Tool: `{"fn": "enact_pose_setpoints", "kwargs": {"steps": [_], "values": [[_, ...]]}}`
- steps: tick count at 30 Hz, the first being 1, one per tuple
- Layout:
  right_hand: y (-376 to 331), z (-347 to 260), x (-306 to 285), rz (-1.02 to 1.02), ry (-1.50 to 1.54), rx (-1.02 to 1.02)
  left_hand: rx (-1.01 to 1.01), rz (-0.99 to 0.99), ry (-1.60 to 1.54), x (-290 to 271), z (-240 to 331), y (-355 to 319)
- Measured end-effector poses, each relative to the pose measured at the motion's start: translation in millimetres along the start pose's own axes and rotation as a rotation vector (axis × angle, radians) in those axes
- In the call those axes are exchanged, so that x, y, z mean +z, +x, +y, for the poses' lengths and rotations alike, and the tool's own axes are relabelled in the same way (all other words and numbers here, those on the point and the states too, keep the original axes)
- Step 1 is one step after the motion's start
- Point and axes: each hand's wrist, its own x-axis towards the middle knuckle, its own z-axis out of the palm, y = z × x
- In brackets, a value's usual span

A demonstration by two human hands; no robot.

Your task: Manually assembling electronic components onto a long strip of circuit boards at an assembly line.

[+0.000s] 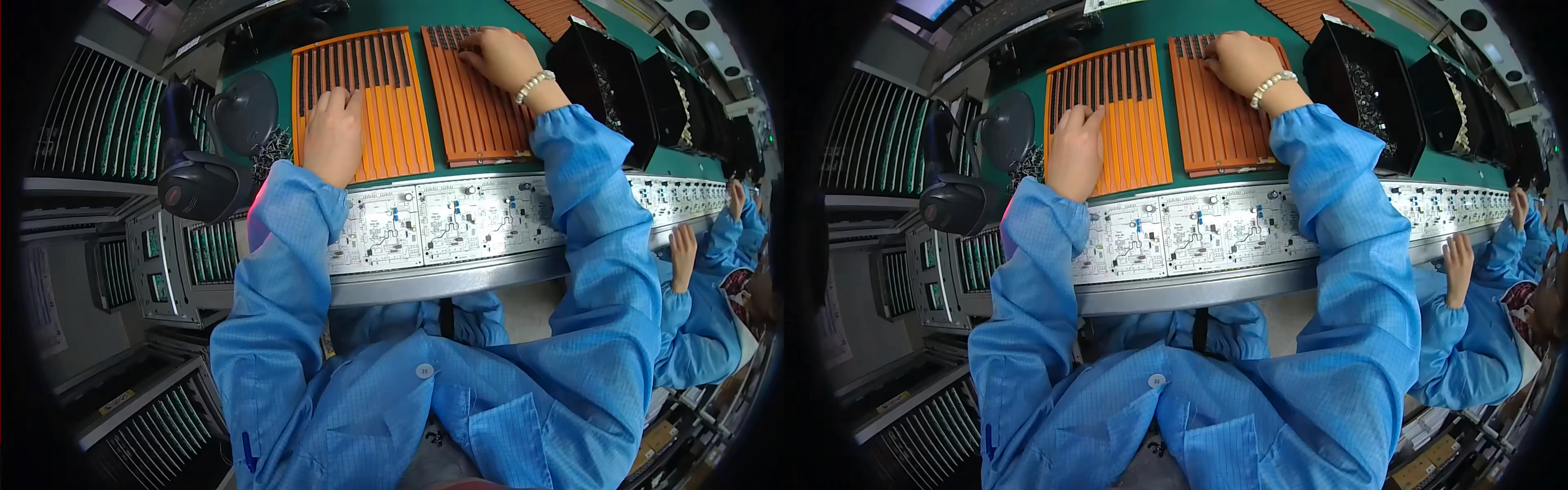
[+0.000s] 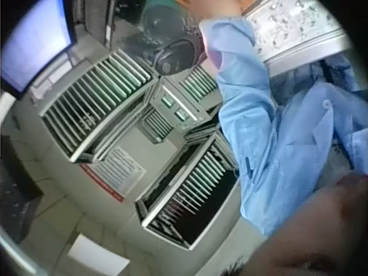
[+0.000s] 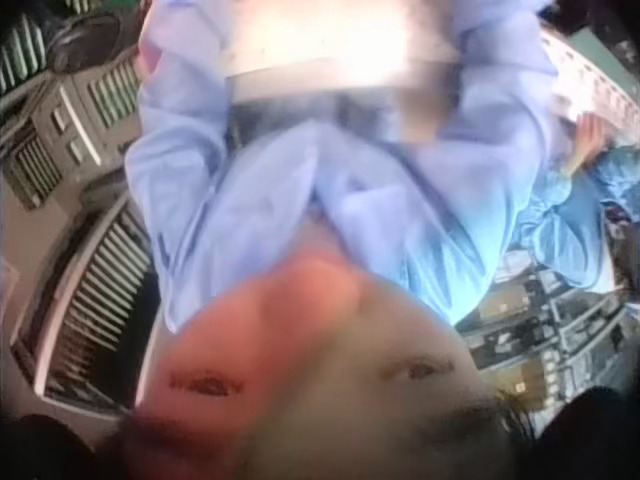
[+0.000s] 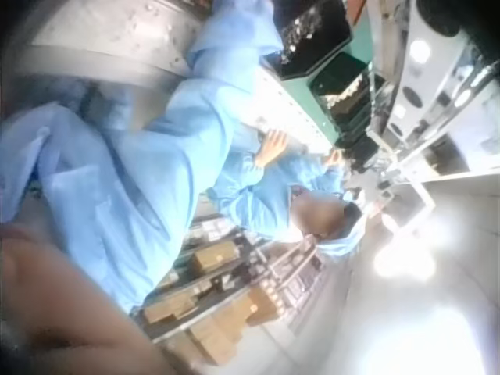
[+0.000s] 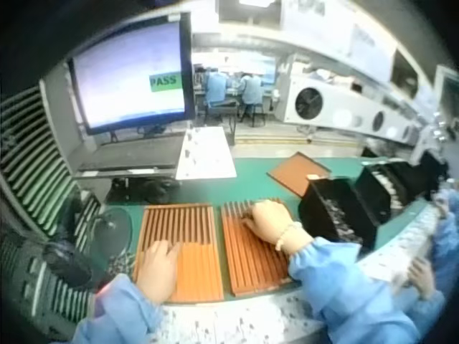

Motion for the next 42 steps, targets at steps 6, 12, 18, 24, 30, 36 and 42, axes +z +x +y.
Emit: {"fn": "enact_pose_setpoints", "kwargs": {"steps": [6,12,18,24,30,36,42], "values": [[-7.4,-17.5,-15.5,-0.066,-0.021,0.098,-0.014,0.032,-0.172,-16.3,9.7,-21.8],[3.2,-0.1,-13.6,0.036,0.007,0.044,-0.059,0.093,-0.293,-14.5,5.0,-20.1],[8.2,-11.5,-6.1,-0.009,0.007,0.053,0.029,0.095,-0.265,-13.6,-2.1,-28.1],[3.9,-20.6,-17.8,-0.051,-0.015,0.119,0.034,0.174,-0.345,-48.0,11.1,-49.5],[-41.6,-84.2,-74.1,-0.005,0.463,-0.057,-0.105,0.021,-0.515,-90.7,5.4,-121.8],[-127.6,-144.6,-82.8,-0.209,0.678,-0.045,-0.1,-0.122,-0.429,-90.6,1.1,-169.0],[-167.2,-191.0,-77.0,-0.488,0.888,0.164,-0.126,-0.118,-0.333,-90.5,-11.4,-185.7]]}}
